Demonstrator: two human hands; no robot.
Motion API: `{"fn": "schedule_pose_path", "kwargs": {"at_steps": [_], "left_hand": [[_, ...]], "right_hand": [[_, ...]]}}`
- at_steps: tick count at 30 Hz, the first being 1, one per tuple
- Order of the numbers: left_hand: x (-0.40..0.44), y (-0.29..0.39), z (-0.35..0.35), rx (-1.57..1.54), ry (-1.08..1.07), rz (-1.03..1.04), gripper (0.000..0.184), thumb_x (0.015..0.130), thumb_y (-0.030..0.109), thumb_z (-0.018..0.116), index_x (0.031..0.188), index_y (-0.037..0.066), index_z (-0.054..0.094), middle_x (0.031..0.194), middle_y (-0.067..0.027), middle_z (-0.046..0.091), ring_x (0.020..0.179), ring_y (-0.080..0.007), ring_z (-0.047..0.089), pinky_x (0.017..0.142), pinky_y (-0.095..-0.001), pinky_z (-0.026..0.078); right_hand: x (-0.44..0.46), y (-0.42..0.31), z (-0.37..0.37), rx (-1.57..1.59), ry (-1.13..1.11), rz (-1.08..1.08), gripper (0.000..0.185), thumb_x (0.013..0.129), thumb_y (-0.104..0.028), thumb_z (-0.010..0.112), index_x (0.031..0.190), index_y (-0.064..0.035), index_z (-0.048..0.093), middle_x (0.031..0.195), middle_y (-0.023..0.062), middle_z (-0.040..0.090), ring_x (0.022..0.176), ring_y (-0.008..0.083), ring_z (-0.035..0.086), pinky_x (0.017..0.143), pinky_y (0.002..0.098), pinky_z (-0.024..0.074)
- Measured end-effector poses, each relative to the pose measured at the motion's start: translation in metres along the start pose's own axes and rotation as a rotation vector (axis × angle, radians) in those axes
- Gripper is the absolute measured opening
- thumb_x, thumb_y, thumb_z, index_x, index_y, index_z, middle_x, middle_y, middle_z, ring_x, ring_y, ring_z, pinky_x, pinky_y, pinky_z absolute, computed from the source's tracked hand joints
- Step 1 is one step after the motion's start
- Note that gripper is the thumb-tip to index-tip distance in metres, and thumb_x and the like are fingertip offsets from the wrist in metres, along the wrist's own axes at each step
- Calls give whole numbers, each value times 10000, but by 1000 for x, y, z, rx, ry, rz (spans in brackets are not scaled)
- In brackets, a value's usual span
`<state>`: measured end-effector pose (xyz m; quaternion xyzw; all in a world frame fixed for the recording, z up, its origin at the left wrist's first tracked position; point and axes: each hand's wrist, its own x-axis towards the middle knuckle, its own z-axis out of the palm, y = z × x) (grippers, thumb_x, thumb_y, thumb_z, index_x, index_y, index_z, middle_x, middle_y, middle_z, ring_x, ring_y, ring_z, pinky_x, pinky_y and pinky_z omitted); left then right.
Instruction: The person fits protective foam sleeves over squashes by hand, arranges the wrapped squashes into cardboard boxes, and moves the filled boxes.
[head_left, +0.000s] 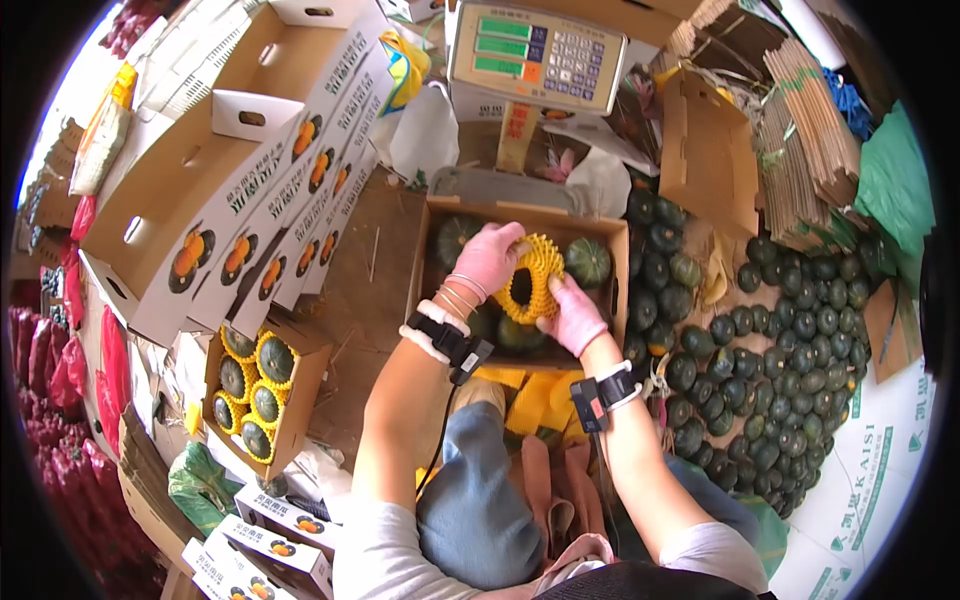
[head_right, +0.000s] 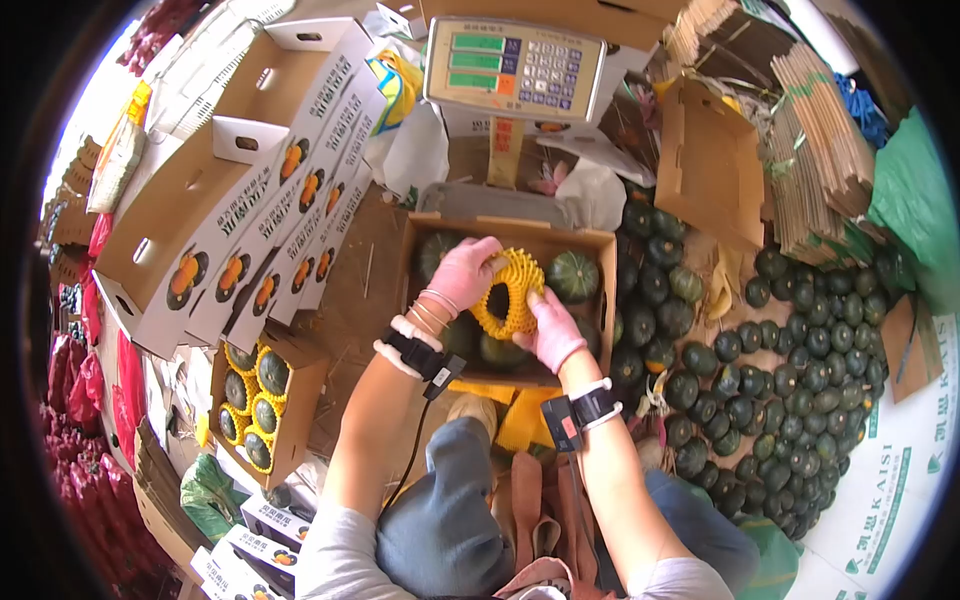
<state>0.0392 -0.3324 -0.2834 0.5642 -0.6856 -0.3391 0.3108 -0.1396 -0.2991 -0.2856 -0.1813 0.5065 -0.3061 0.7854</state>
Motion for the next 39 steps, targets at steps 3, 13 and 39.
{"fn": "schedule_pose_path", "kwargs": {"at_steps": [3, 13, 39], "left_hand": [[15, -32, 13, -57, -88, 51, 140, 872, 169, 545, 909, 41, 503, 874, -207, 566, 828, -408, 542, 712, -423, 457], [-67, 84, -51, -148, 124, 134, 152, 860, 142, 563, 965, 43, 517, 840, -198, 499, 811, -351, 452, 727, -397, 412], [-372, 209, -57, -262, 479, -21, 167, 898, 96, 532, 1044, 35, 478, 846, -39, 470, 753, -104, 457, 646, -240, 401]], "right_hand": [[13, 5, -2, 89, -29, 25, 308, 936, -282, 477, 1236, -215, 457, 1044, -7, 586, 826, 151, 598, 502, 277, 504], [-115, -41, 51, -502, 40, -422, 309, 958, -214, 455, 1206, -30, 447, 1021, 70, 564, 713, 109, 591, 456, 217, 501], [-345, 81, 66, -956, -320, -1039, 205, 897, -117, 534, 1073, -21, 495, 939, 155, 489, 856, 299, 494, 801, 319, 414]]}}
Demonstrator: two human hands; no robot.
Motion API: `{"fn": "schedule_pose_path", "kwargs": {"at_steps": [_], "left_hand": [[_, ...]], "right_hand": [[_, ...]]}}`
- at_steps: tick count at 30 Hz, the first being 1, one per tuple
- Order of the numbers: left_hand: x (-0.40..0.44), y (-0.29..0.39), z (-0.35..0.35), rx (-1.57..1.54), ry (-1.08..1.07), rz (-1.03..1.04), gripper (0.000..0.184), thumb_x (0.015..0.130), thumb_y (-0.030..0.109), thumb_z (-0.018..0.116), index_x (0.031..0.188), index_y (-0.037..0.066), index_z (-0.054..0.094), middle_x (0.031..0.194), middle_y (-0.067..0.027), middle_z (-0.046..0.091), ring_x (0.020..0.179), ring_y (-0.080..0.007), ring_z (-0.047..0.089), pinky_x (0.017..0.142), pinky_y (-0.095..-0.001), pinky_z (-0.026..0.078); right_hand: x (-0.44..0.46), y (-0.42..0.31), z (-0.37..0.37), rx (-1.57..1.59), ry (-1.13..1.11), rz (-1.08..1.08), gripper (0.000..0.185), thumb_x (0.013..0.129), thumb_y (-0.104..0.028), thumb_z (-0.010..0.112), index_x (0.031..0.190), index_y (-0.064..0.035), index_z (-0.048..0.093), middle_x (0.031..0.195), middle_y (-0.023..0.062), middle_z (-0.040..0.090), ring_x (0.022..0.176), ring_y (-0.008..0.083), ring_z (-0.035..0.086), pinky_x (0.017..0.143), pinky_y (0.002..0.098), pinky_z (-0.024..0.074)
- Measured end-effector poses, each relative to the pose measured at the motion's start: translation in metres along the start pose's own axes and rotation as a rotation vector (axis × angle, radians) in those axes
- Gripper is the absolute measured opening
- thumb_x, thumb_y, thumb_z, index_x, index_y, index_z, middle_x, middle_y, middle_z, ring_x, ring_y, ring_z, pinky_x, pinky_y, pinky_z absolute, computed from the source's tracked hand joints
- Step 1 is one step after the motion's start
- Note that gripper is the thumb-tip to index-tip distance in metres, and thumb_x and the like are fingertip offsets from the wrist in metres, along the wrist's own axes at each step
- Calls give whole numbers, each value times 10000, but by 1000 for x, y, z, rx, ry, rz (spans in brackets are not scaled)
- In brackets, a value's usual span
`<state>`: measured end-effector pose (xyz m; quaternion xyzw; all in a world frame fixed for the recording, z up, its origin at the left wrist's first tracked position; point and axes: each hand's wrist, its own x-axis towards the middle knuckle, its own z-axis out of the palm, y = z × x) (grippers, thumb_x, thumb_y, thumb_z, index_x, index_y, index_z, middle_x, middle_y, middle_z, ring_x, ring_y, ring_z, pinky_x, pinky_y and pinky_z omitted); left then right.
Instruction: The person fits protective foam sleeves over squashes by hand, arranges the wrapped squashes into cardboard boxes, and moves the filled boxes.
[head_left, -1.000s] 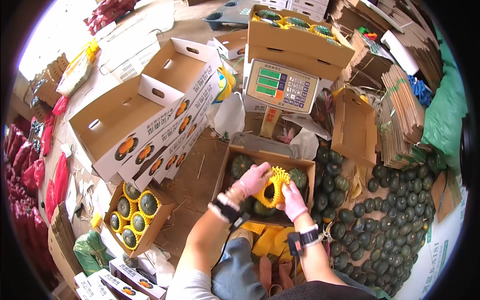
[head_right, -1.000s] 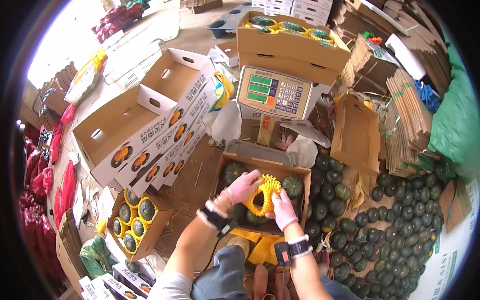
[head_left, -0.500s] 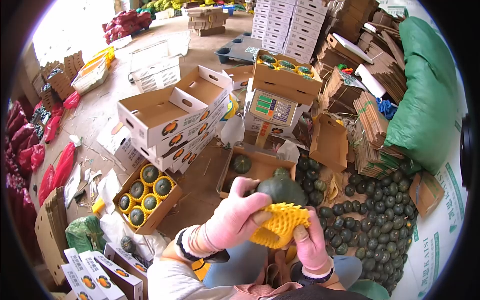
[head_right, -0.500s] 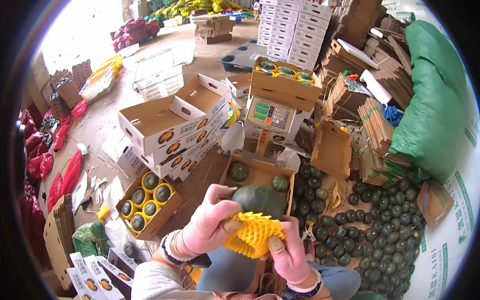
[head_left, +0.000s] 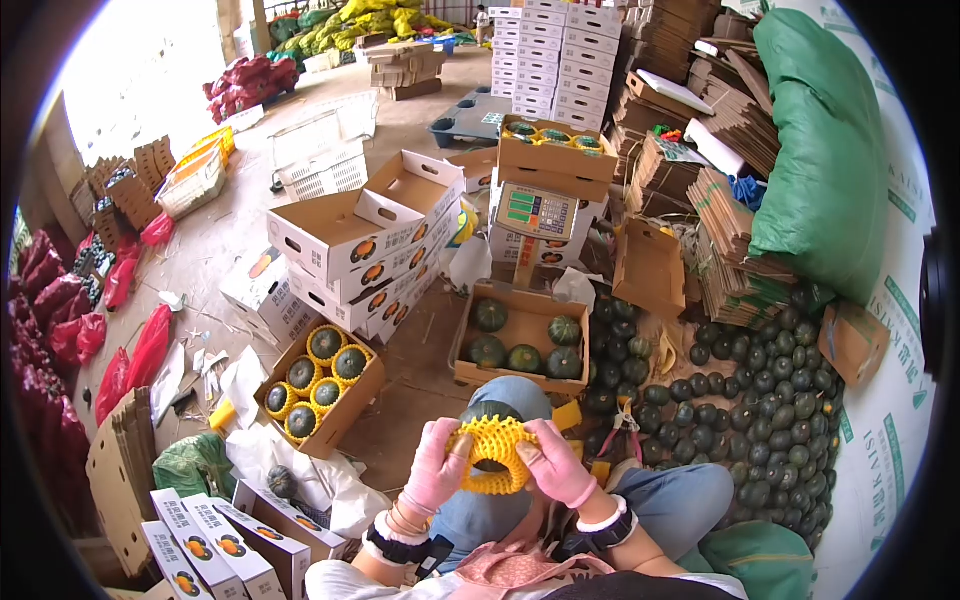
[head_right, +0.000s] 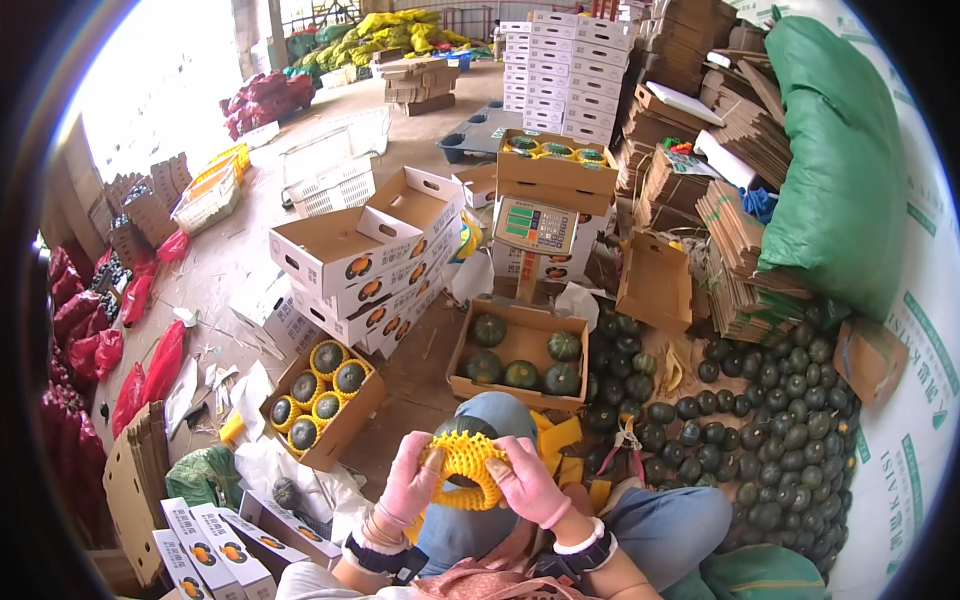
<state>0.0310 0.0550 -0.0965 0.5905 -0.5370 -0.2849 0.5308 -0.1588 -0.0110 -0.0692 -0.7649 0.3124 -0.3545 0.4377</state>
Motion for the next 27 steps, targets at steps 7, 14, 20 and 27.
{"fn": "schedule_pose_path", "kwargs": {"at_steps": [7, 14, 20, 27], "left_hand": [[13, -3, -3, -528, -183, -150, 274, 932, 110, 481, 1185, 6, 471, 1038, -41, 550, 948, -97, 508, 844, -242, 430], [16, -3, 13, -533, -186, -71, 254, 919, 112, 514, 1140, -8, 478, 1210, -81, 494, 1035, -113, 453, 910, -250, 388], [16, -9, 22, -460, -208, 17, 260, 921, 191, 533, 1077, -13, 497, 1273, -116, 457, 1047, -123, 441, 907, -255, 382], [14, -11, 22, -538, -243, 60, 185, 901, 130, 541, 1048, 23, 506, 1257, -142, 443, 1108, -198, 434, 953, -305, 355]], "right_hand": [[2, -6, 9, -100, 148, -80, 194, 863, -83, 571, 1027, -3, 503, 1066, 194, 518, 980, 357, 514, 864, 354, 427], [-5, -3, -2, -72, 195, -31, 187, 876, -91, 556, 1030, -1, 501, 1102, 176, 524, 1002, 320, 519, 892, 339, 414], [-14, 0, -10, -50, 211, 2, 189, 881, -85, 548, 1040, 3, 496, 1129, 164, 516, 1020, 293, 515, 904, 321, 402], [-19, 3, -13, -57, 215, -28, 179, 876, -78, 546, 1025, -1, 484, 1143, 175, 515, 1044, 310, 506, 932, 336, 386]]}}
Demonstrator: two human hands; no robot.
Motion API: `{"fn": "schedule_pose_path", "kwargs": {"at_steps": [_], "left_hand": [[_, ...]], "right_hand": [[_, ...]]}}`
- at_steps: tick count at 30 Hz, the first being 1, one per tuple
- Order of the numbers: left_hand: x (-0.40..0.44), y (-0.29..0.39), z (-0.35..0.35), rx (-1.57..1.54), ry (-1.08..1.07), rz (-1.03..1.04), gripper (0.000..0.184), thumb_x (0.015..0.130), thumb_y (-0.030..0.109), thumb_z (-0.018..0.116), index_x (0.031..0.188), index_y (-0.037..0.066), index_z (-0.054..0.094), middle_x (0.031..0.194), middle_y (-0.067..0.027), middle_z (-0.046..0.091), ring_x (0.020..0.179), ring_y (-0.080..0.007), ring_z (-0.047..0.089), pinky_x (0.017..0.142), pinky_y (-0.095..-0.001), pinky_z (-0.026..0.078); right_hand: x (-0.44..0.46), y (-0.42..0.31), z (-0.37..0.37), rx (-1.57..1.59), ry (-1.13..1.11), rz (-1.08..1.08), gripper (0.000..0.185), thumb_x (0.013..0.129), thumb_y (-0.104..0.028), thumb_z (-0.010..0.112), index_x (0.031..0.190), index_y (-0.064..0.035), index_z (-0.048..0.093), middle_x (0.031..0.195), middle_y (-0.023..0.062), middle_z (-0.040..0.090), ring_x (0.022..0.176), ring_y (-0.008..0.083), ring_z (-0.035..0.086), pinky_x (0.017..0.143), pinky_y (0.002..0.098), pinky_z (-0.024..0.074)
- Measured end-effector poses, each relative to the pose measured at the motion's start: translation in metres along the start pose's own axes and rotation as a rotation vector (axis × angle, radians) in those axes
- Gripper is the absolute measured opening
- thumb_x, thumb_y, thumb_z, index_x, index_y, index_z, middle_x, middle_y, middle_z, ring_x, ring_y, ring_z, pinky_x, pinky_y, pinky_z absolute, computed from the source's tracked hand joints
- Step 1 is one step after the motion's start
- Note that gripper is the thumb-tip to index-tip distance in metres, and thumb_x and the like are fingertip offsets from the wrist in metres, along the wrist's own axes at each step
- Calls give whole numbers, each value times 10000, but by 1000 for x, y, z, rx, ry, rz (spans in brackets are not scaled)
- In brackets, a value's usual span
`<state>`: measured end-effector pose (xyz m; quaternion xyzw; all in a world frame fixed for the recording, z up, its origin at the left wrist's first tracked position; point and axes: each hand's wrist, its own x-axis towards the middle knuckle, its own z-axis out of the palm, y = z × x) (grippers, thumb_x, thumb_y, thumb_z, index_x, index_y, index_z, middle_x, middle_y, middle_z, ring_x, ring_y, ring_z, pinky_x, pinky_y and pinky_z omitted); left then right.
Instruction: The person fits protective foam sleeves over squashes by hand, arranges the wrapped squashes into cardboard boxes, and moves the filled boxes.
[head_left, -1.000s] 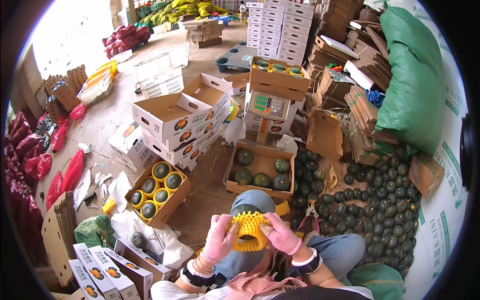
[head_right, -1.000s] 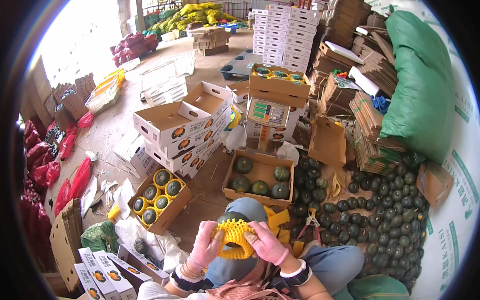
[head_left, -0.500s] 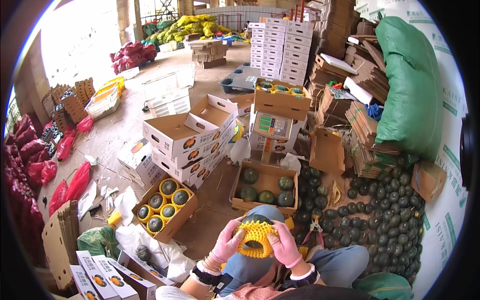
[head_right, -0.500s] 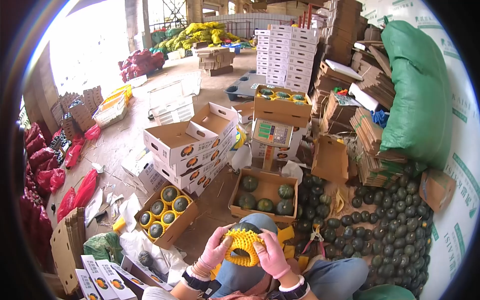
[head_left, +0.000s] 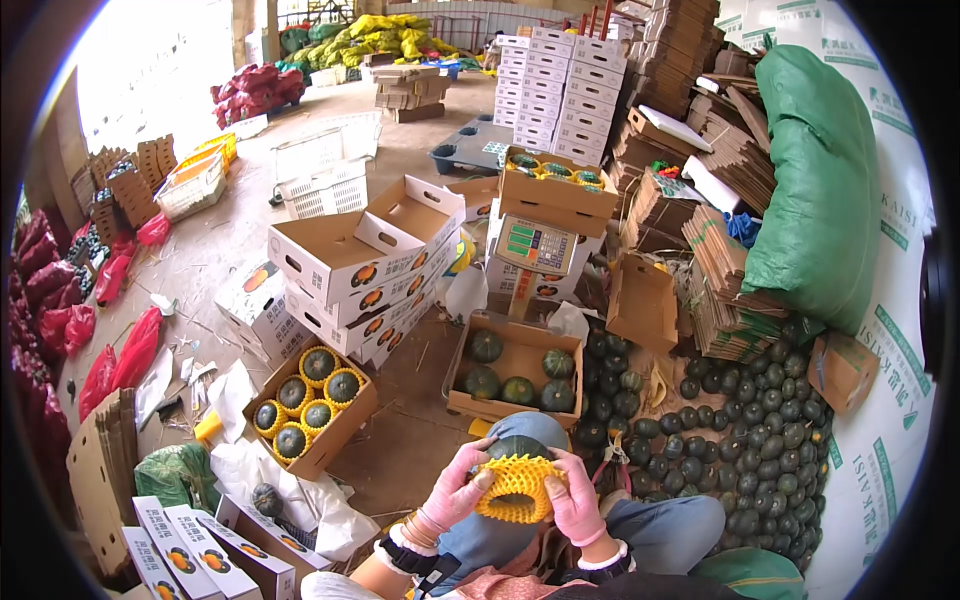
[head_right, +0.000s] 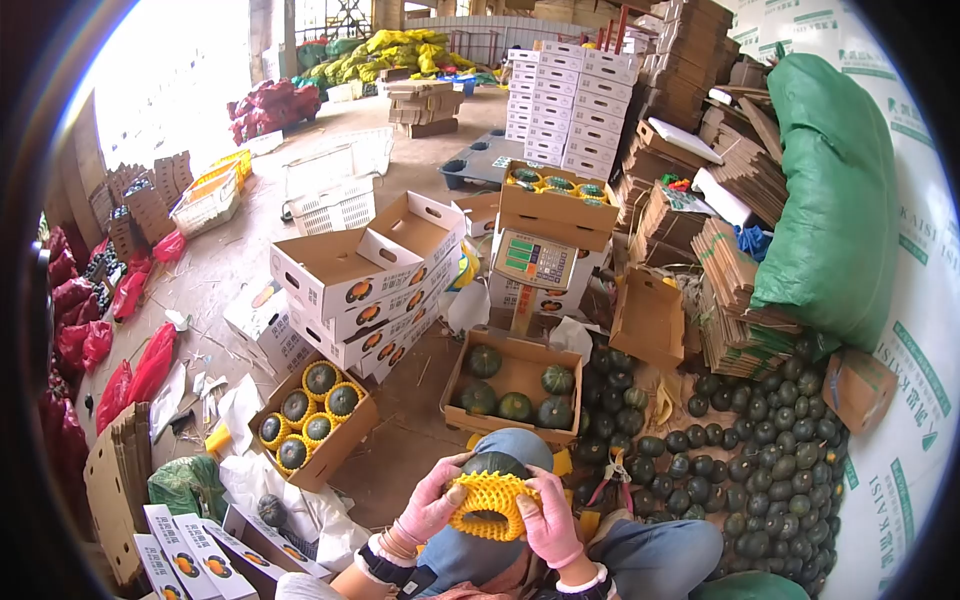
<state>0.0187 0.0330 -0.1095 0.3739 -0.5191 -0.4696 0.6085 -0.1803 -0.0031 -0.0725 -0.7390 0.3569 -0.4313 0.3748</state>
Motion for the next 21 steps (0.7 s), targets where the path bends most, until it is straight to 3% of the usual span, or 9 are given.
{"fn": "schedule_pose_path", "kwargs": {"at_steps": [8, 11, 21], "left_hand": [[0, -8, -2, 68, -10, 63, 222, 910, 219, 549, 997, 17, 517, 1228, -150, 447, 1082, -184, 433, 941, -316, 348], [1, -10, -4, 134, -11, 105, 191, 876, 135, 560, 1036, 40, 518, 1207, -160, 462, 1083, -254, 462, 934, -334, 368], [8, -8, -1, 203, 31, 119, 175, 852, 70, 554, 1013, 13, 516, 1136, -177, 502, 1017, -295, 490, 903, -349, 389]], "right_hand": [[5, -2, -3, -60, -2, -21, 159, 883, -104, 543, 996, -4, 493, 1106, 180, 542, 996, 317, 532, 896, 343, 411], [6, 0, -2, -85, 13, -33, 152, 880, -104, 548, 979, -1, 495, 1067, 178, 557, 952, 316, 549, 861, 343, 431], [12, -6, 3, -208, 59, -52, 129, 892, -86, 528, 974, 11, 502, 1018, 188, 576, 908, 323, 569, 824, 344, 451]]}}
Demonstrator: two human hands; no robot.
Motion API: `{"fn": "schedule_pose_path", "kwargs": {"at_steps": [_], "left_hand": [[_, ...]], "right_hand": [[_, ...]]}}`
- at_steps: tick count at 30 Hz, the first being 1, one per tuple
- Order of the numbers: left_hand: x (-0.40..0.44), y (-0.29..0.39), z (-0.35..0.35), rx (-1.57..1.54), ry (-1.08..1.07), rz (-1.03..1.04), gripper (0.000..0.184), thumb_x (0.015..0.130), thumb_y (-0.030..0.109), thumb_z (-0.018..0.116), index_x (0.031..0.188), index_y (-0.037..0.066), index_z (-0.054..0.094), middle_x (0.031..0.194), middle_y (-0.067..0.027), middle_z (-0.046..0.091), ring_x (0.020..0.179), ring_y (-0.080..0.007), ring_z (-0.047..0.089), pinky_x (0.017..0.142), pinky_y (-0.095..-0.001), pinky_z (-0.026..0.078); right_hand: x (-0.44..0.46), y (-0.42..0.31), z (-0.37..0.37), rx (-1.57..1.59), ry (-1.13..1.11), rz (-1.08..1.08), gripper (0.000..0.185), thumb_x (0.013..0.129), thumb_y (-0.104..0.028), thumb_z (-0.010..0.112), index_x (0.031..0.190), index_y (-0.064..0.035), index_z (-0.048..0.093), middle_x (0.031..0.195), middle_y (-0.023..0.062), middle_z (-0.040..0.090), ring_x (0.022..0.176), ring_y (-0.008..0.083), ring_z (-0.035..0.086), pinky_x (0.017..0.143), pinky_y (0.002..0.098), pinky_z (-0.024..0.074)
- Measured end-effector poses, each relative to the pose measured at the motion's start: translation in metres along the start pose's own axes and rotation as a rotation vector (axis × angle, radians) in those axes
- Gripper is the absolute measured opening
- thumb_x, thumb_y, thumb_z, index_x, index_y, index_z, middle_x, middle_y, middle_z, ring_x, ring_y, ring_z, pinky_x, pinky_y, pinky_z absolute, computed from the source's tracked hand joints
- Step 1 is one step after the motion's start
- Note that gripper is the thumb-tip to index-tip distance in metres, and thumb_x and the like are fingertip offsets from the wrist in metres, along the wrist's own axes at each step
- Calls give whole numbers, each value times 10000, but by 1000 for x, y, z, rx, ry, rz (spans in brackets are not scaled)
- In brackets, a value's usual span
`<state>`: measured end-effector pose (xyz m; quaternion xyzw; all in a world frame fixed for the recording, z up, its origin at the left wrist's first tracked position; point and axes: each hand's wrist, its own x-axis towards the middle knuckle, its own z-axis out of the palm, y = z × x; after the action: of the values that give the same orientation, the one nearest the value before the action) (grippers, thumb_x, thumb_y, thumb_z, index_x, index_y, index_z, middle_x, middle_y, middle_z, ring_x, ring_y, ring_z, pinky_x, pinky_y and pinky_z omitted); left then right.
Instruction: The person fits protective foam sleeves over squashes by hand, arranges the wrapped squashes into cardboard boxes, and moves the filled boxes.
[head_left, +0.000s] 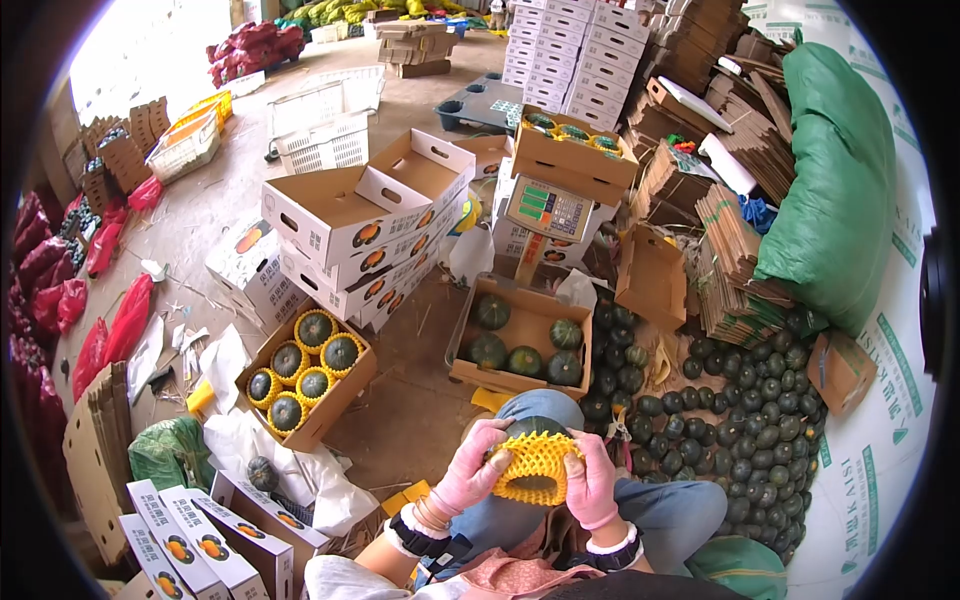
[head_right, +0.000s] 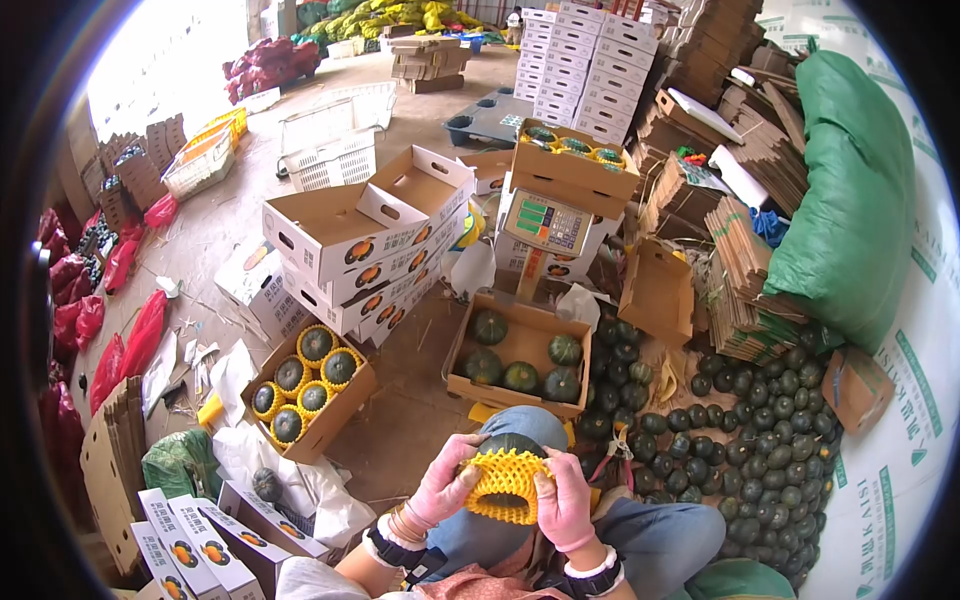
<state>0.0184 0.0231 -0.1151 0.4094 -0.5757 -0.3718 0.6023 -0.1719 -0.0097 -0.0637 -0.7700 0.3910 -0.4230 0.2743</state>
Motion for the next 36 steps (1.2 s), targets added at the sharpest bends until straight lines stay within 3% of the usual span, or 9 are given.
{"fn": "schedule_pose_path", "kwargs": {"at_steps": [9, 15, 19, 22, 24, 27, 30, 34, 36], "left_hand": [[6, 4, 1, 31, 26, 47, 160, 828, 33, 568, 980, 4, 526, 1084, -182, 534, 961, -296, 518, 857, -342, 416], [8, 1, 2, 60, 56, 50, 117, 870, 87, 544, 949, 2, 532, 983, -138, 562, 885, -234, 529, 810, -328, 432], [10, 5, 5, 34, 135, -48, 122, 865, 73, 557, 963, 0, 551, 876, -87, 560, 799, -171, 525, 732, -274, 446], [13, 12, 5, 44, 176, -153, 118, 838, 44, 593, 945, 2, 565, 807, -110, 547, 730, -216, 533, 673, -287, 449], [14, 9, 7, 54, 229, -197, 104, 842, 71, 605, 921, 10, 577, 722, -88, 537, 665, -167, 512, 634, -270, 444], [16, 7, 12, 24, 287, -274, 95, 848, 95, 607, 895, 17, 581, 671, -62, 523, 629, -128, 490, 608, -256, 433], [16, 0, 15, -22, 314, -306, 95, 848, 98, 609, 876, 12, 580, 685, -40, 514, 634, -116, 476, 600, -247, 421], [13, -10, 22, -460, 404, -379, 59, 865, 58, 595, 901, 30, 558, 796, 40, 541, 747, -44, 478, 686, -200, 418], [13, -12, 23, -531, 424, -425, 56, 869, 73, 597, 900, 44, 560, 823, 25, 564, 765, -56, 505, 718, -207, 437]], "right_hand": [[-1, 1, 3, -37, 55, 55, 130, 900, -93, 525, 971, 16, 528, 940, 169, 607, 846, 302, 599, 780, 319, 473], [3, -7, 5, -81, 103, 86, 101, 896, -83, 528, 932, 10, 546, 859, 144, 596, 768, 269, 590, 728, 309, 473], [10, -11, 6, -154, 132, 93, 94, 888, -90, 548, 904, 3, 554, 785, 135, 579, 701, 265, 575, 664, 308, 465], [14, -12, 9, -186, 174, 90, 107, 887, -111, 561, 882, -5, 558, 733, 126, 570, 646, 264, 567, 616, 308, 457], [13, -9, 10, -135, 178, 180, 112, 892, -122, 559, 870, -12, 556, 711, 120, 562, 623, 243, 555, 600, 302, 450], [12, -1, 9, -49, 192, 277, 141, 900, -147, 562, 847, -18, 543, 669, 64, 524, 604, 136, 486, 576, 276, 422], [12, 7, 6, 65, 182, 360, 151, 905, -146, 556, 821, -25, 524, 687, 1, 478, 649, 85, 421, 601, 236, 391], [14, 16, 4, 229, 189, 447, 133, 901, -131, 556, 824, -27, 525, 725, -30, 485, 698, 59, 421, 652, 212, 389], [11, 25, 5, 334, 194, 520, 135, 901, -129, 557, 824, -24, 521, 736, -32, 484, 720, 56, 424, 668, 209, 390]]}}
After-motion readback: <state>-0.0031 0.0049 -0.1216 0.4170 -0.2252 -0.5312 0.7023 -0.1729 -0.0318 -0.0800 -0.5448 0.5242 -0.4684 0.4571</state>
